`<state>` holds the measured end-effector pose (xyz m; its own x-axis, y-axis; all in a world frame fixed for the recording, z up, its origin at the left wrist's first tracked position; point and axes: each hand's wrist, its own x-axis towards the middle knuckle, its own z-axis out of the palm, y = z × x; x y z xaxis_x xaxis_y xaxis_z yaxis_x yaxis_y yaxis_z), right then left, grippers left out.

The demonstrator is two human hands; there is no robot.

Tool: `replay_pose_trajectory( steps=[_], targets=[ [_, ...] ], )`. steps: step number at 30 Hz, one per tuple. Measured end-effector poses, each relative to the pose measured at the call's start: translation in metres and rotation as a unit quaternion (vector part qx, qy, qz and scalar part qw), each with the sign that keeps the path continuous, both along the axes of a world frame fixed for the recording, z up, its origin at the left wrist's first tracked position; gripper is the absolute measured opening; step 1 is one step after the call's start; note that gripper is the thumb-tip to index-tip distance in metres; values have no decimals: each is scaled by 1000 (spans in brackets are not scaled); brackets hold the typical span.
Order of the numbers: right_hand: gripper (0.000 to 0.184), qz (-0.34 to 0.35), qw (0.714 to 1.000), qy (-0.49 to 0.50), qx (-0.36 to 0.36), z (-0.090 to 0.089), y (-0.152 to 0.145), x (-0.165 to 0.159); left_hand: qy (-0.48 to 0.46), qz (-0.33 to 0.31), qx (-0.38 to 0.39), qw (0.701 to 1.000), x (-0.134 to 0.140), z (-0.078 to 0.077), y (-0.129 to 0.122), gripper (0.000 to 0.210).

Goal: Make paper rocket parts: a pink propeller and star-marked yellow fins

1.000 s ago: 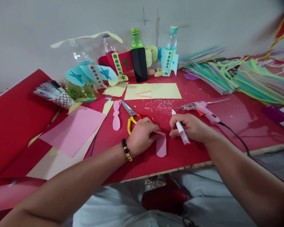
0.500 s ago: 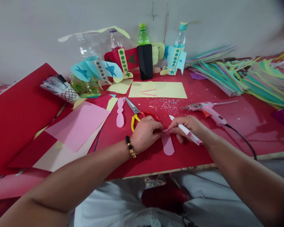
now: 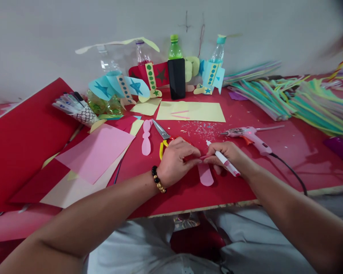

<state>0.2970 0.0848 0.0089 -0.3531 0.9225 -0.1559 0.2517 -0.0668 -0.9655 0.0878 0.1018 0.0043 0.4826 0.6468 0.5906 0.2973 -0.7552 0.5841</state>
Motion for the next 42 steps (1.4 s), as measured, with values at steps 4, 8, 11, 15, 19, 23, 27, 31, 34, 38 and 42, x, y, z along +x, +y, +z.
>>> replay_pose_trajectory(
  steps=[4,8,11,15,19,23,27,31,34,38,42],
  targets=[
    [36,3,1000,4,-2,-1,0,-1,13,4,-8,1000,0,-1,0,19],
    [37,9,1000,2,-7,-1,1,-1,10,-4,-7,1000,1,0,0,17],
    [36,21,1000,-5,-9,0,2,1,6,-8,-4,1000,1,1,-1,16],
    [33,24,999,-20,12,6,0,4,8,8,-40,999,0,2,-1,11],
    [32,21,999,-22,35,13,-1,4,5,20,-91,996,-1,3,0,11],
    [30,19,1000,3,14,11,0,4,-11,10,-120,993,-1,3,1,9],
    [30,31,999,33,-7,6,2,5,-23,2,-108,994,-1,3,0,8],
    [30,43,998,54,-15,4,2,6,-24,3,-37,999,-1,2,0,7],
    [30,45,996,71,-22,2,2,6,-22,-6,28,999,-2,-1,1,11],
    [27,37,996,81,-26,-1,4,7,4,-16,74,997,-4,-2,2,13],
    [26,30,994,100,-40,-3,4,7,15,-12,108,994,-6,1,0,18]
  ],
)
